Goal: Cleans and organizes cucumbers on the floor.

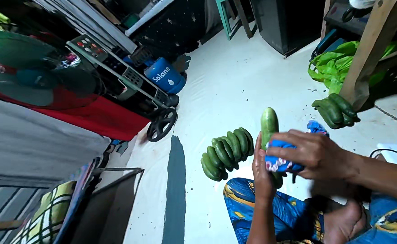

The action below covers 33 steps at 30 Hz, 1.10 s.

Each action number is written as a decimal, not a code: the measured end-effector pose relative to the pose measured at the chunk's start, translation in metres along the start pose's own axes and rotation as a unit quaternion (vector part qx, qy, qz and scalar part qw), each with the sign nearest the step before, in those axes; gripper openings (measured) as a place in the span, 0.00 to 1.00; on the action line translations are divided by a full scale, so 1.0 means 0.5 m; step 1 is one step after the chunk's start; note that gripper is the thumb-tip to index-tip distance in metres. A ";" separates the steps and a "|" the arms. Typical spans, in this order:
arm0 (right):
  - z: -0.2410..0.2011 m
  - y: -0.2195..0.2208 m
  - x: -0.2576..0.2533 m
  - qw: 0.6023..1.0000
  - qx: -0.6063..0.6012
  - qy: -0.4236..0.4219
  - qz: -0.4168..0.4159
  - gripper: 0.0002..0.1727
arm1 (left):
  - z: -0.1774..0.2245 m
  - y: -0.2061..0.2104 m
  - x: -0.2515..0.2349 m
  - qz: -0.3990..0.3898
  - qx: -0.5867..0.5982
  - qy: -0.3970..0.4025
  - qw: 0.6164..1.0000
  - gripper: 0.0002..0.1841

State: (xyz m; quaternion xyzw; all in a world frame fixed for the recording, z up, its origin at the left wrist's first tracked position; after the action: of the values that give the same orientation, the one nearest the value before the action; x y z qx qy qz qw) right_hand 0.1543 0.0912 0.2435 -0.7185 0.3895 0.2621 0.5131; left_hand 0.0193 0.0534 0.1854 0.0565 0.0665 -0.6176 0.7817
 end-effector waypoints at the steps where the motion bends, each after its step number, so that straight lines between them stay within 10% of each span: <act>1: 0.009 -0.019 -0.004 0.999 0.013 0.017 0.028 0.18 | 0.001 0.006 0.002 -0.028 0.017 -0.007 0.999 0.33; 7: 0.035 -0.089 -0.006 0.983 0.094 0.100 0.119 0.26 | -0.005 0.033 0.017 -0.122 0.076 -0.045 0.989 0.43; 15: -0.021 0.042 0.008 0.996 -0.007 0.010 -0.087 0.24 | -0.013 -0.020 0.002 0.012 -0.034 0.000 0.999 0.27; 27: 0.040 -0.080 -0.005 0.987 0.066 0.119 0.091 0.27 | -0.008 0.017 0.015 -0.088 0.005 -0.020 0.996 0.41; 33: -0.003 -0.001 0.005 0.998 0.009 0.023 -0.050 0.22 | -0.016 -0.002 0.011 -0.030 0.005 -0.014 0.999 0.27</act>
State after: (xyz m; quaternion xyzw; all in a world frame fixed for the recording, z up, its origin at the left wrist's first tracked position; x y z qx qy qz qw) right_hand 0.1560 0.0890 0.2424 -0.7384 0.3670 0.2157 0.5230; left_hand 0.0191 0.0492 0.1765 0.0498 0.0547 -0.6415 0.7636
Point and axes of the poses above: each hand's wrist, its own x-axis away from the middle knuckle, its own y-axis out of the palm, z = x × y, the point moved 5 cm from there along -x, towards the middle knuckle, and after that the axes turned 12 degrees about -x, right-handed, at the moved point
